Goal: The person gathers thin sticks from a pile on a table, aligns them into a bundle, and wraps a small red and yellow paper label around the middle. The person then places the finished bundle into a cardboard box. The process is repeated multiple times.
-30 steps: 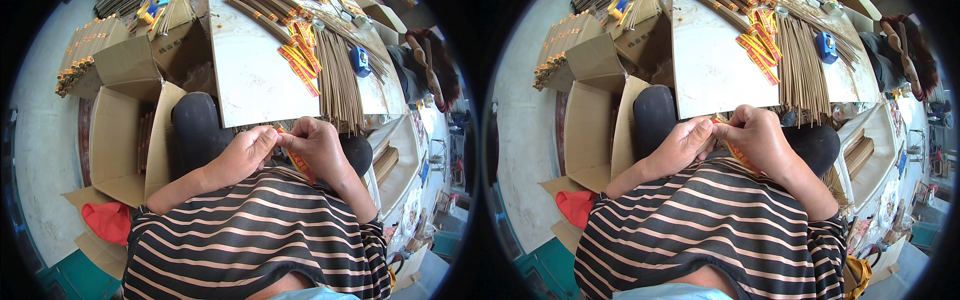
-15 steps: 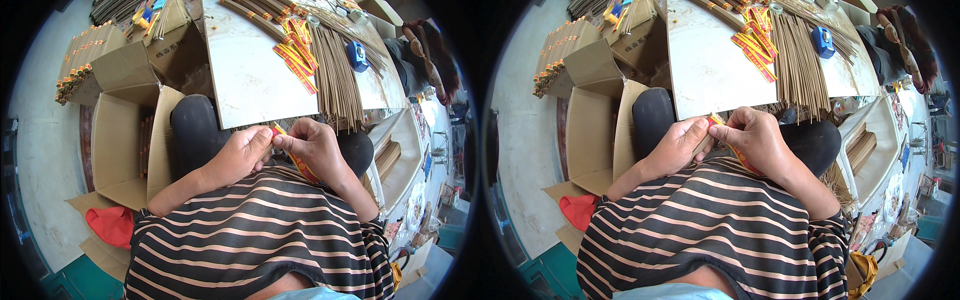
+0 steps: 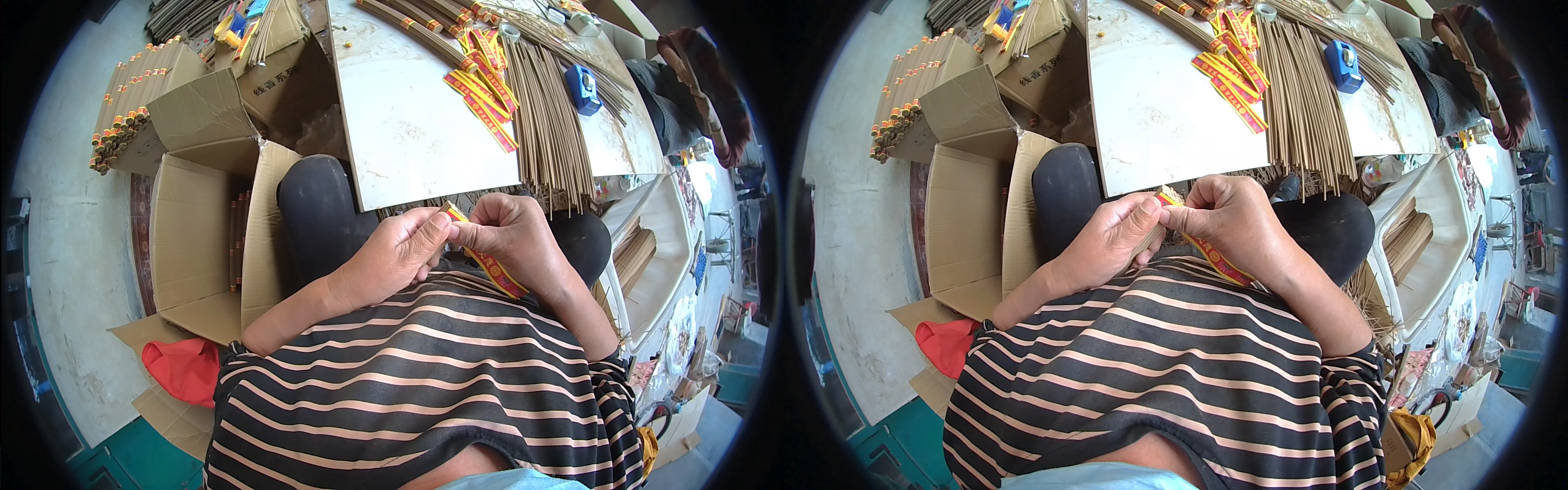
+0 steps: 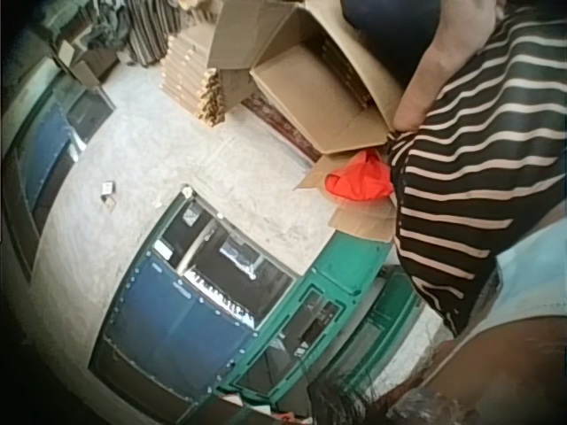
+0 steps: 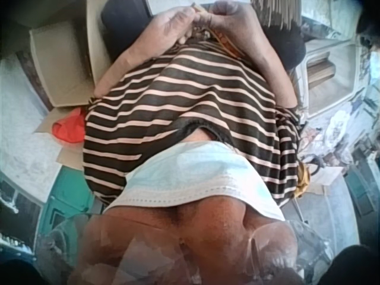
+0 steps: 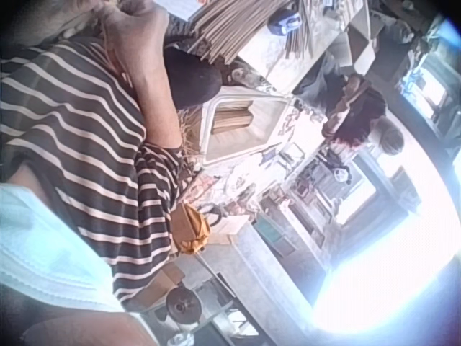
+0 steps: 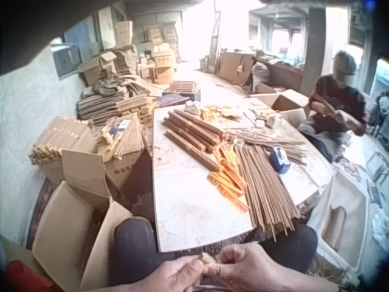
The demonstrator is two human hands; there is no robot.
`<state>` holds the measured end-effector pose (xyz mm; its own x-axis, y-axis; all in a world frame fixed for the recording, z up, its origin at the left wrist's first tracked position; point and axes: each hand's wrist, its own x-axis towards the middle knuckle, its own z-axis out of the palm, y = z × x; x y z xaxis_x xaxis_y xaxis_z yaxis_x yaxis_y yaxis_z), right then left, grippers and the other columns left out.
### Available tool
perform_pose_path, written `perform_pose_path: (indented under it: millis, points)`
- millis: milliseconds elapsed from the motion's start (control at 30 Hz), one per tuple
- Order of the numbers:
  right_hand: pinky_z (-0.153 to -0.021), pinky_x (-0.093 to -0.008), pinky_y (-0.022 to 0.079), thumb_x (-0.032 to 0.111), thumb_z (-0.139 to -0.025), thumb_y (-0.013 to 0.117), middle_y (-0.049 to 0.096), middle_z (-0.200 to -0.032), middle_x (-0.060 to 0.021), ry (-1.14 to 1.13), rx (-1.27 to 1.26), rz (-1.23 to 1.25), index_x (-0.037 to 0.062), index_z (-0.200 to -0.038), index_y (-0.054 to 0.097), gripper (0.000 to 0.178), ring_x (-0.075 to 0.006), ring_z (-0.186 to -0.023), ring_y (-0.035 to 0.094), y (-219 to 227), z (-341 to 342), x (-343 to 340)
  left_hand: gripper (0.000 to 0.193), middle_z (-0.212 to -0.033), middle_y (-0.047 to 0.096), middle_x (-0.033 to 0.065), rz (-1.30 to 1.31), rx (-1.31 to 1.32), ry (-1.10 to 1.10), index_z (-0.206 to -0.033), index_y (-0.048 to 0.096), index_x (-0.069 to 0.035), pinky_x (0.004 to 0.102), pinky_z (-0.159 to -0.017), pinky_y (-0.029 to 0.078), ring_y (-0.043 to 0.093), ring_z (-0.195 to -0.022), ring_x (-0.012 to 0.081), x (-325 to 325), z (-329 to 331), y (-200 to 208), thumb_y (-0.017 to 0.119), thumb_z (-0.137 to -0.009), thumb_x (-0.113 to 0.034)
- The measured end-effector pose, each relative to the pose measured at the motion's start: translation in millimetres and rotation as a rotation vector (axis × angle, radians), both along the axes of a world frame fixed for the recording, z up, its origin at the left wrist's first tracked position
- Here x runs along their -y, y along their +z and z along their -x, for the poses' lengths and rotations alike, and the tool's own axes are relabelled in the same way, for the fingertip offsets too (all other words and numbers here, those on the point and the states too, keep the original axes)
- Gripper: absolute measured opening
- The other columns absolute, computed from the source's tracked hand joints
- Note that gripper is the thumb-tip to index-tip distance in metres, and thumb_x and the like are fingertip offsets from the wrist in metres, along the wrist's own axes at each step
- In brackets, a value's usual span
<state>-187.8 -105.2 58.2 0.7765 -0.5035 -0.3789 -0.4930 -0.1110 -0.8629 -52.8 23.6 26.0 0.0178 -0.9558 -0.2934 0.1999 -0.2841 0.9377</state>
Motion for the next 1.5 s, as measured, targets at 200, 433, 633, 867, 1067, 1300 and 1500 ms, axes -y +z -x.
perform_pose_path:
  millis: [200, 433, 633, 867, 1067, 1300, 1500]
  points:
    - [-0.046, -0.0204, 0.036, 0.031, -0.073, 0.074, 0.053, -0.057, 0.0008, 0.0, -0.007, -0.023, 0.0013, -0.068, 0.058, 0.034, -0.0054, -0.053, 0.045, 2, 0, 0, 0.048, -0.065, 0.046, 0.0009, 0.003, -0.014, -0.002, -0.11, 0.052, 0.002, 0.0163, -0.053, 0.039, 0.042, -0.056, 0.0053, 0, -1, -1, 0.035, -0.097, -0.041]
    - [-0.046, -0.0208, 0.038, 0.027, -0.073, 0.075, 0.053, -0.057, 0.0006, 0.022, 0.058, -0.026, 0.0014, -0.068, 0.057, 0.032, -0.0059, -0.053, 0.045, -5, 1, 3, 0.041, -0.064, 0.044, -0.0005, 0.008, -0.019, 0.023, -0.094, 0.05, -0.003, 0.0168, -0.052, 0.036, 0.039, -0.055, 0.005, -1, 1, -1, 0.03, -0.099, -0.039]
    - [-0.047, -0.0214, 0.04, 0.023, -0.075, 0.074, 0.054, -0.058, -0.0006, 0.072, 0.194, -0.034, 0.001, -0.069, 0.058, 0.028, -0.006, -0.053, 0.046, -19, 3, 8, 0.041, -0.067, 0.047, 0.0008, -0.006, -0.024, 0.013, -0.096, 0.05, -0.003, 0.0166, -0.052, 0.038, 0.042, -0.055, 0.0052, -2, 0, 1, 0.03, -0.099, -0.039]
    - [-0.047, -0.0197, 0.039, 0.018, -0.076, 0.073, 0.055, -0.059, 0.0015, 0.103, 0.414, -0.147, 0.0025, -0.07, 0.058, 0.023, -0.0046, -0.054, 0.047, -39, -1, 14, 0.041, -0.068, 0.049, 0.0011, -0.009, -0.059, 0.059, -0.097, 0.05, -0.003, 0.0164, -0.05, 0.038, 0.043, -0.054, 0.0051, -2, 0, 5, 0.032, -0.098, -0.04]
    - [-0.049, -0.0193, 0.041, 0.018, -0.078, 0.071, 0.058, -0.062, 0.0005, 0.086, 0.413, -0.227, 0.0019, -0.072, 0.063, 0.019, -0.0051, -0.055, 0.05, -34, -1, 15, 0.041, -0.069, 0.05, 0.0012, -0.038, -0.078, 0.101, -0.097, 0.05, -0.003, 0.0152, -0.049, 0.036, 0.043, -0.054, 0.0041, -2, -1, 7, 0.033, -0.098, -0.04]
    - [-0.05, -0.0193, 0.042, 0.018, -0.078, 0.072, 0.059, -0.063, -0.0001, 0.063, 0.37, -0.253, 0.0013, -0.073, 0.063, 0.019, -0.0051, -0.056, 0.05, -32, 3, 16, 0.042, -0.069, 0.05, 0.0011, -0.058, -0.09, 0.111, -0.097, 0.05, -0.002, 0.0149, -0.05, 0.037, 0.043, -0.054, 0.0036, 1, 2, 5, 0.033, -0.098, -0.041]
    - [-0.05, -0.019, 0.041, 0.019, -0.078, 0.072, 0.058, -0.063, 0.001, 0.087, 0.382, -0.218, 0.0019, -0.071, 0.062, 0.02, -0.0047, -0.057, 0.049, -35, 4, 18, 0.042, -0.069, 0.049, 0.0008, -0.049, -0.044, 0.097, -0.098, 0.05, -0.003, 0.0149, -0.049, 0.036, 0.043, -0.055, 0.0032, 3, 3, 6, 0.033, -0.098, -0.041]
